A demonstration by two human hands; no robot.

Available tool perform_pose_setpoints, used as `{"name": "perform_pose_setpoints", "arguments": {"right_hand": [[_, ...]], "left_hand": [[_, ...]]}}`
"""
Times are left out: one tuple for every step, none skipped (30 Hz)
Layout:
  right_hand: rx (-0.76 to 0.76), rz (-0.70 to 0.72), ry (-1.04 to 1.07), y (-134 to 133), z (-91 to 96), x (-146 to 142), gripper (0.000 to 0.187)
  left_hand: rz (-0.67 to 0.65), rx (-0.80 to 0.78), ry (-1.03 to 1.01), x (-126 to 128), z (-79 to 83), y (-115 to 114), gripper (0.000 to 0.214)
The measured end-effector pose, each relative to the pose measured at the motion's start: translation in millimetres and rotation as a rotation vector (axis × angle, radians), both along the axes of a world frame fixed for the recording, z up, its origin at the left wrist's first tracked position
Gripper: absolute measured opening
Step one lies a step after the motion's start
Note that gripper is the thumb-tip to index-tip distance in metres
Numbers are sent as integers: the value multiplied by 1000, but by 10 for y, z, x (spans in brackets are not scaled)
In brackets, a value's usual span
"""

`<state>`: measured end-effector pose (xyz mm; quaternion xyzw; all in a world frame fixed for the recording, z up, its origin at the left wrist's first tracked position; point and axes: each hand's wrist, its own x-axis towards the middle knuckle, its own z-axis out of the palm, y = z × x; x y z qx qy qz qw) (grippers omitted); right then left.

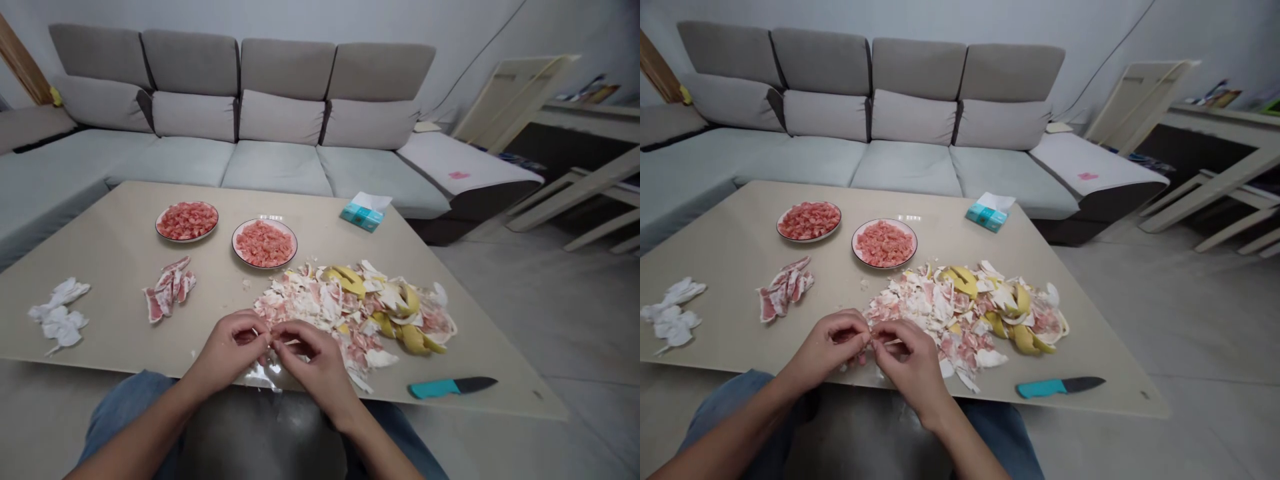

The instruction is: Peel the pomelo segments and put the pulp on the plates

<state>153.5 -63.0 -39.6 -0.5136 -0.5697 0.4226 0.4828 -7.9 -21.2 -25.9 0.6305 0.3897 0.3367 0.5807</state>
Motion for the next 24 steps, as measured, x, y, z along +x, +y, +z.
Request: {"name": "perform_pose_setpoints", "arguments": {"right_hand": [[15,1,-22,-4,4,-3,11],[19,-1,-32,-5,8,-5,9],[12,-9,-32,-4,14,-5,8],[-9,-20,-20,-1,19,-4,7],[-41,-31,4,4,22,1,6],[-82,-38,41,11,24,9,5],[-129,-34,88,18,24,19,7],[-177,-15,145,25,22,32,10],[-224,15,207,30,19,45,14],[-264,51,268,34,16,58,18],[-298,86,323,36,13,70,21],[-327,116,370,37,11,79,24],[-348,138,407,36,10,87,27],[-363,153,433,36,10,94,28],[-371,163,451,35,11,100,29],[-375,168,466,34,11,105,30],[-374,168,481,34,11,110,30],[-372,167,493,35,10,116,30],[-371,162,502,36,8,121,30],[-371,155,506,37,4,126,31],[-373,147,505,38,-1,129,31],[-376,140,499,39,-6,131,32],[-378,135,491,41,-12,131,33],[-379,132,482,43,-16,130,33]], "left_hand": [[-14,-77,-40,-2,-5,-5,16],[-21,-146,-77,-5,-9,-9,17],[-24,-203,-109,-10,-11,-10,17],[-19,-246,-138,-16,-12,-8,17],[-9,-276,-164,-22,-11,-2,17],[6,-296,-183,-29,-9,7,17],[25,-301,-189,-34,-6,19,17],[48,-288,-186,-38,-3,33,17],[77,-253,-170,-41,1,45,19],[106,-194,-140,-42,3,56,20],[134,-117,-101,-43,6,62,20],[162,-25,-57,-44,8,63,19],[181,70,-13,-46,9,58,17],[194,162,30,-50,11,49,16],[196,244,70,-56,13,37,16],[189,318,99,-63,16,22,16],[173,387,120,-71,18,7,16],[149,452,138,-79,19,-7,16],[122,512,154,-85,19,-20,16],[95,563,169,-91,18,-30,18],[71,602,184,-94,14,-38,19],[53,632,198,-95,8,-43,21],[42,653,211,-95,0,-46,23],[37,669,221,-95,-9,-48,23]]}}
